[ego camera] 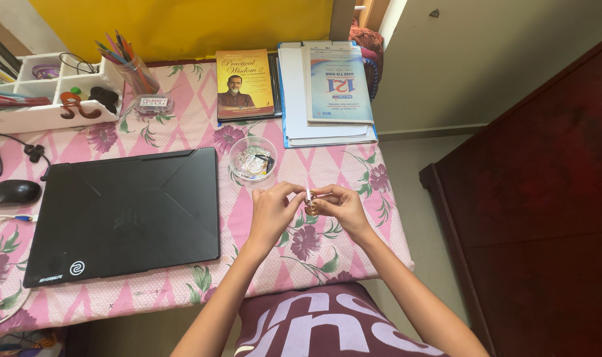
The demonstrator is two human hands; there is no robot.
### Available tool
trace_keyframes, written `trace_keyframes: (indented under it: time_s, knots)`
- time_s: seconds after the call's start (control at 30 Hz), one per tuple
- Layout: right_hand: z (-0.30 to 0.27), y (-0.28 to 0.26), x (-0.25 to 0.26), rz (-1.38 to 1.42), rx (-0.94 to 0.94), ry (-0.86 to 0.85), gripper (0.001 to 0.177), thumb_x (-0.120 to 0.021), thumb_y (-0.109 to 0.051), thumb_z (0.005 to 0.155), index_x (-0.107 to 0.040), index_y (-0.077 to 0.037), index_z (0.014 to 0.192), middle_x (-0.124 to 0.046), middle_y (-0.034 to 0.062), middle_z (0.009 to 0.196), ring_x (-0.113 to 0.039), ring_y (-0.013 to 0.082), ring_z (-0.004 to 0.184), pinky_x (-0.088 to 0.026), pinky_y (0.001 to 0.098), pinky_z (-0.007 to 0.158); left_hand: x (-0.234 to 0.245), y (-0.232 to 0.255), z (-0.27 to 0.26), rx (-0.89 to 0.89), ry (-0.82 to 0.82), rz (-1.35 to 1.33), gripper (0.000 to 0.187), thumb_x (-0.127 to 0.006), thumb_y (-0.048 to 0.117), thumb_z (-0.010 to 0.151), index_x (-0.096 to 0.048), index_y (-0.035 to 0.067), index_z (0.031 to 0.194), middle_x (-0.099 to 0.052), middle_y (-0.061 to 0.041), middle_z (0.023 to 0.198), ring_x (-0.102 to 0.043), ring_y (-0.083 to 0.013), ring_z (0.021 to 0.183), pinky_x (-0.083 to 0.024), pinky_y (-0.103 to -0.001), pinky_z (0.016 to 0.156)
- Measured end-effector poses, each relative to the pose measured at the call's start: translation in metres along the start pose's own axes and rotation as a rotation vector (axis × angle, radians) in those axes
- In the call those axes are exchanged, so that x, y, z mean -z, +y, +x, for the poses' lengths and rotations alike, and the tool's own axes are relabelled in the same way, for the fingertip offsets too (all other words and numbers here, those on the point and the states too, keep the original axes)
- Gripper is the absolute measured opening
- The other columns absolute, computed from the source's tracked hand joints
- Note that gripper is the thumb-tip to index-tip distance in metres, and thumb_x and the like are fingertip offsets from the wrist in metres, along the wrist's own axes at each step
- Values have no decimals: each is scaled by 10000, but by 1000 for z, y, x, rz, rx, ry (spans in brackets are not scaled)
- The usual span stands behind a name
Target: The person organizes small jewelry items on a desk, placing them into a clear plastic container and a small plastic cup. They then move the containers to a shelf and retrieve a book from a backpack, briefly opening it before closing it.
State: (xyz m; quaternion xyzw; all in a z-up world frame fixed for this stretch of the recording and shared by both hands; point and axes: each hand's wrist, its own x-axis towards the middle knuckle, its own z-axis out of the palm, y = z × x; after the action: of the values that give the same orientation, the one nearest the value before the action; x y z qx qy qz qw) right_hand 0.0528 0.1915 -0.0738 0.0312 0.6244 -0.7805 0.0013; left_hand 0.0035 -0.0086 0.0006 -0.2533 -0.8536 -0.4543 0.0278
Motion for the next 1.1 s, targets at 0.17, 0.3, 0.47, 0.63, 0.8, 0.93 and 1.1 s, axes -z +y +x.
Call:
trace_keyframes:
  time_s: [0.17,0.3,0.47,0.63,0.8,0.93,1.1]
  knots:
    - [0,2,-3,39,-1,-4,301,-720,-113,938,-670,34,1196,-780,153,1005,-765,191,913,-635,357,873,4,10,-6,4,66,16,122,-723,254,894,-780,147,896,-733,29,816,-599,-142,588,-303,-362,779]
    - [1,7,-6,91,-34,10,303,-708,-120,950,-657,36,1204,-780,152,1019,-760,191,925,-628,359,887,6,18,-6,-137,148,129,90,-710,207,904,-753,130,885,-716,11,822,-623,-175,688,-307,-392,803]
    - [1,12,-5,79,-36,-11,284,-702,-111,947,-654,42,1183,-779,153,1017,-766,197,922,-636,365,890,8,19,-5,-225,145,265,90,-717,176,886,-740,119,821,-712,-3,807,-655,-194,760,-320,-430,819]
    - [-3,7,-2,18,-47,5,284,-704,-100,930,-673,48,1170,-781,154,996,-768,199,896,-638,365,855,4,16,-2,-280,122,298,94,-729,159,868,-743,109,790,-711,-18,797,-663,-203,768,-334,-435,851]
    - [-9,-1,-2,2,-20,-1,258,-706,-100,943,-694,66,1139,-777,150,994,-767,197,903,-635,351,865,-4,17,1,-241,83,255,110,-735,164,859,-752,99,772,-714,-29,783,-665,-213,752,-327,-433,829]
    - [-10,-5,-3,-15,-44,26,248,-711,-103,925,-696,56,1115,-786,154,970,-775,203,896,-631,356,874,-1,16,2,-190,43,186,128,-742,208,852,-776,99,794,-733,-28,793,-653,-222,719,-315,-425,810]
    - [-6,-7,-2,124,-37,54,230,-711,-112,924,-683,18,1111,-765,118,993,-762,192,901,-623,374,907,3,18,6,-69,-11,-21,182,-703,262,907,-801,114,870,-742,-8,804,-626,-182,631,-306,-394,826]
